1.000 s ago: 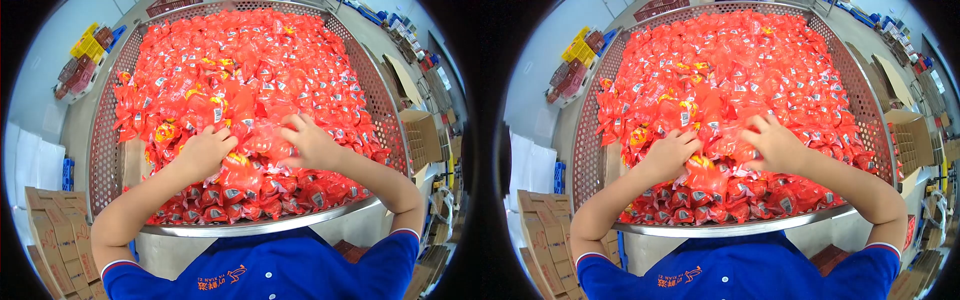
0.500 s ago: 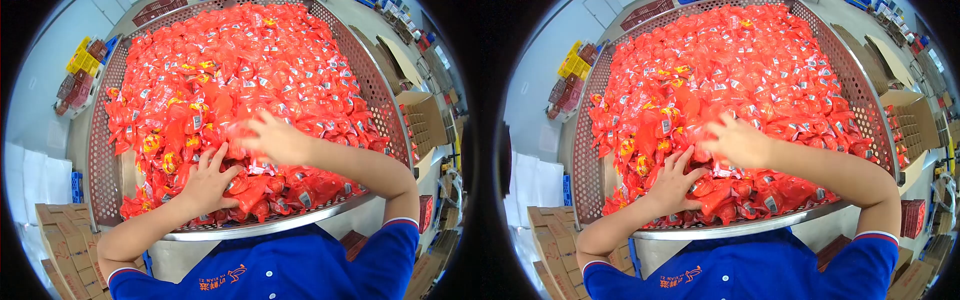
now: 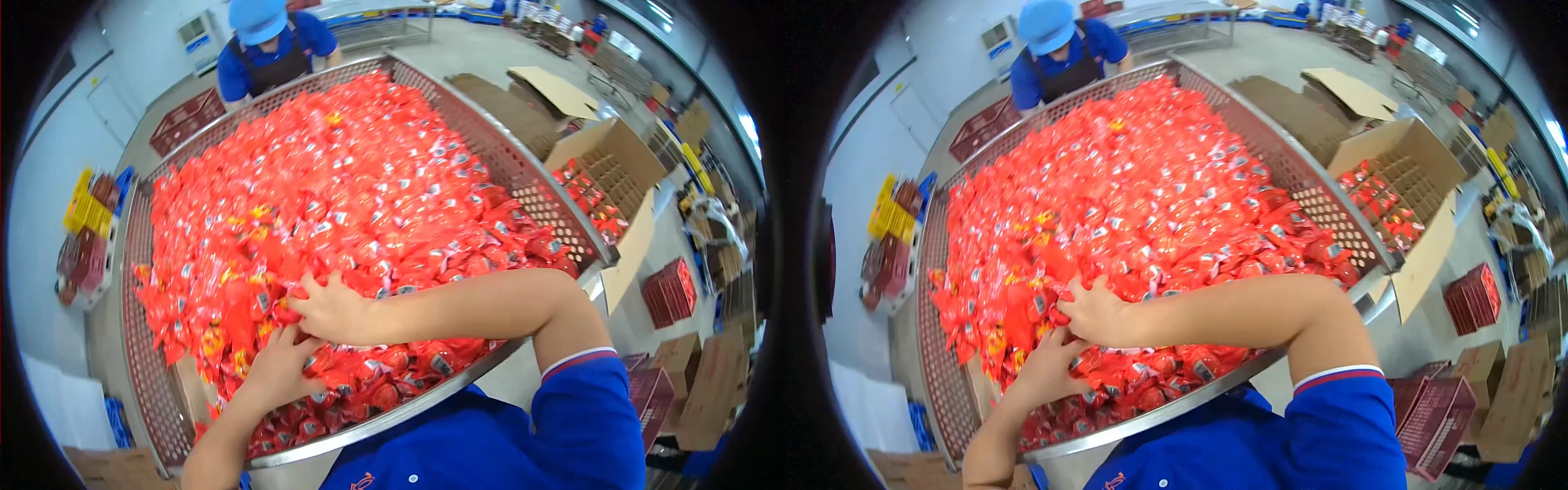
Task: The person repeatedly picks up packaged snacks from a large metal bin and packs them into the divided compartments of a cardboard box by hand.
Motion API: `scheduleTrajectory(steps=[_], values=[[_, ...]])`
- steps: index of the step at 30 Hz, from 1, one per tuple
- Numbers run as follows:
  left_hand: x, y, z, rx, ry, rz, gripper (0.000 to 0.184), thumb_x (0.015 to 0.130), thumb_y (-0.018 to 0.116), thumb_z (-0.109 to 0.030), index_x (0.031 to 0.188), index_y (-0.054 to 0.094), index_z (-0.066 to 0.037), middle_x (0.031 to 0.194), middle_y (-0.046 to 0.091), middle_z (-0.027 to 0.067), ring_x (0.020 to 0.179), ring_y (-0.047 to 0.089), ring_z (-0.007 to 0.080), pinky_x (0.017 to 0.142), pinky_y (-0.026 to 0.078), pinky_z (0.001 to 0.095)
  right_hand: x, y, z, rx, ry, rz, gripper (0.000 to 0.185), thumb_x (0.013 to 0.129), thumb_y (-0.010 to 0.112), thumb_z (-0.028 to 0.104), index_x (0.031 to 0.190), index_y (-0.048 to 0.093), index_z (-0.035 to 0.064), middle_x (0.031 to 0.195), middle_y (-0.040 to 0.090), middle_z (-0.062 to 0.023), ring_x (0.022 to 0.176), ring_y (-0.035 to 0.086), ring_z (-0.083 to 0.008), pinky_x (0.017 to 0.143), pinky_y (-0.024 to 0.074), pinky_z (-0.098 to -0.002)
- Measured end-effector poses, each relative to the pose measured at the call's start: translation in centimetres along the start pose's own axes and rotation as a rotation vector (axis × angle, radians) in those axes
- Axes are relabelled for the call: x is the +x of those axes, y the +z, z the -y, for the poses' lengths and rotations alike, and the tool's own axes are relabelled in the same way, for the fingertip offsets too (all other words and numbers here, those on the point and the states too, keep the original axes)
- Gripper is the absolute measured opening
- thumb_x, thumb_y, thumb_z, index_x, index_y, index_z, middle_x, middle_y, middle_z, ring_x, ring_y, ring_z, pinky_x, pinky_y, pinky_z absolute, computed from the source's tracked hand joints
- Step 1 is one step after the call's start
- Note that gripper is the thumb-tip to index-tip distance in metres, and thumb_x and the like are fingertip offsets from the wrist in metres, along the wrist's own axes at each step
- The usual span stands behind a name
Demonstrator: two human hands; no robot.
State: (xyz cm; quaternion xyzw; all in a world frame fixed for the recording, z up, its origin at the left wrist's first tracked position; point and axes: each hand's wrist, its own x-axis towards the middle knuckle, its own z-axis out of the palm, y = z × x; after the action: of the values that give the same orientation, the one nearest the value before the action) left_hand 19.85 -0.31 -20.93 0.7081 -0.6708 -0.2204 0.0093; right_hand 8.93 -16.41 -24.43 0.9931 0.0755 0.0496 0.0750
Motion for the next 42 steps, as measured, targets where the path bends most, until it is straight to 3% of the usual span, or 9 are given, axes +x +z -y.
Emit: scheduleTrajectory(steps=[9,12,22,24,34,36,38,40,42], values=[[-2.4,-2.0,2.0,-0.240,-0.051,-0.245,0.066,0.065,0.084,-0.026,0.124,0.064,-0.006,0.129,0.056,0.0164,0.120,0.056,0.0336,0.101,0.048,0.0406,-0.9,1.0,-4.1,0.325,-0.019,0.009,0.054,0.060,0.087,0.034,0.110,0.075,0.0151,0.124,0.055,-0.0140,0.118,0.053,-0.0414,0.078,0.0565,-0.0474],[-2.4,-2.3,2.8,-0.390,-0.052,-0.383,0.060,0.072,0.083,-0.021,0.125,0.063,-0.001,0.121,0.061,0.0147,0.110,0.062,0.0257,0.093,0.050,0.0340,-1.9,2.3,-6.0,0.539,0.027,-0.337,0.056,0.062,0.087,0.035,0.109,0.073,0.0098,0.118,0.060,-0.0144,0.112,0.058,-0.0355,0.079,0.0551,-0.0457],[-2.8,-5.3,4.0,-1.574,-0.319,-0.131,0.056,0.078,0.080,-0.019,0.127,0.061,0.002,0.114,0.065,0.0104,0.093,0.064,0.0174,0.081,0.052,0.0317,-6.0,-5.7,-11.6,1.690,0.655,-0.117,0.048,0.083,0.082,0.033,0.118,0.066,0.0033,0.109,0.068,-0.0051,0.100,0.064,-0.0150,0.075,0.0613,-0.0387],[-2.0,-3.5,3.5,-0.139,-0.257,-0.347,0.057,0.075,0.079,-0.019,0.126,0.062,0.000,0.111,0.064,0.0129,0.096,0.063,0.0219,0.083,0.052,0.0349,-7.4,-9.9,-10.7,1.259,0.737,-0.028,0.043,0.085,0.080,0.032,0.112,0.066,0.0012,0.109,0.068,-0.0064,0.100,0.064,-0.0143,0.076,0.0605,-0.0370],[-0.6,-8.9,0.8,0.448,-0.311,-0.499,0.060,0.066,0.080,-0.016,0.125,0.065,-0.017,0.117,0.058,0.0106,0.109,0.058,0.0301,0.089,0.053,0.0416,-9.0,-8.1,-14.2,0.882,0.613,-0.255,0.060,0.077,0.084,0.041,0.114,0.068,-0.0036,0.099,0.069,-0.0101,0.096,0.066,-0.0152,0.075,0.0586,-0.0314],[0.1,-9.0,1.0,0.462,-0.310,-0.486,0.061,0.067,0.081,-0.016,0.126,0.065,-0.017,0.117,0.057,0.0100,0.109,0.058,0.0298,0.089,0.054,0.0414,-9.4,-8.9,-15.4,1.302,0.681,-0.059,0.070,0.075,0.085,0.043,0.120,0.066,-0.0055,0.104,0.070,-0.0148,0.103,0.066,-0.0211,0.085,0.0558,-0.0333],[1.1,-8.6,2.0,-0.445,-0.252,-0.594,0.057,0.068,0.079,-0.012,0.123,0.065,-0.016,0.119,0.055,0.0092,0.113,0.056,0.0304,0.089,0.054,0.0408,-10.2,-7.7,-15.4,0.837,0.589,-0.249,0.079,0.072,0.085,0.048,0.125,0.063,-0.0055,0.107,0.071,-0.0186,0.107,0.066,-0.0268,0.094,0.0516,-0.0353],[1.7,-7.4,-0.2,-0.045,-0.288,-0.540,0.059,0.068,0.081,-0.015,0.125,0.064,-0.016,0.116,0.056,0.0084,0.109,0.056,0.0292,0.088,0.054,0.0383,-10.9,-6.2,-15.0,0.631,0.574,-0.261,0.077,0.071,0.085,0.050,0.123,0.066,-0.0032,0.108,0.071,-0.0203,0.107,0.066,-0.0310,0.096,0.0510,-0.0381],[2.7,-6.3,-1.7,0.530,-0.364,-0.583,0.060,0.070,0.080,-0.018,0.128,0.064,-0.013,0.114,0.057,0.0133,0.102,0.059,0.0317,0.089,0.052,0.0374,-11.3,-6.8,-16.0,1.302,0.746,-0.134,0.079,0.069,0.085,0.052,0.123,0.066,-0.0024,0.111,0.070,-0.0224,0.111,0.065,-0.0356,0.100,0.0491,-0.0406]])
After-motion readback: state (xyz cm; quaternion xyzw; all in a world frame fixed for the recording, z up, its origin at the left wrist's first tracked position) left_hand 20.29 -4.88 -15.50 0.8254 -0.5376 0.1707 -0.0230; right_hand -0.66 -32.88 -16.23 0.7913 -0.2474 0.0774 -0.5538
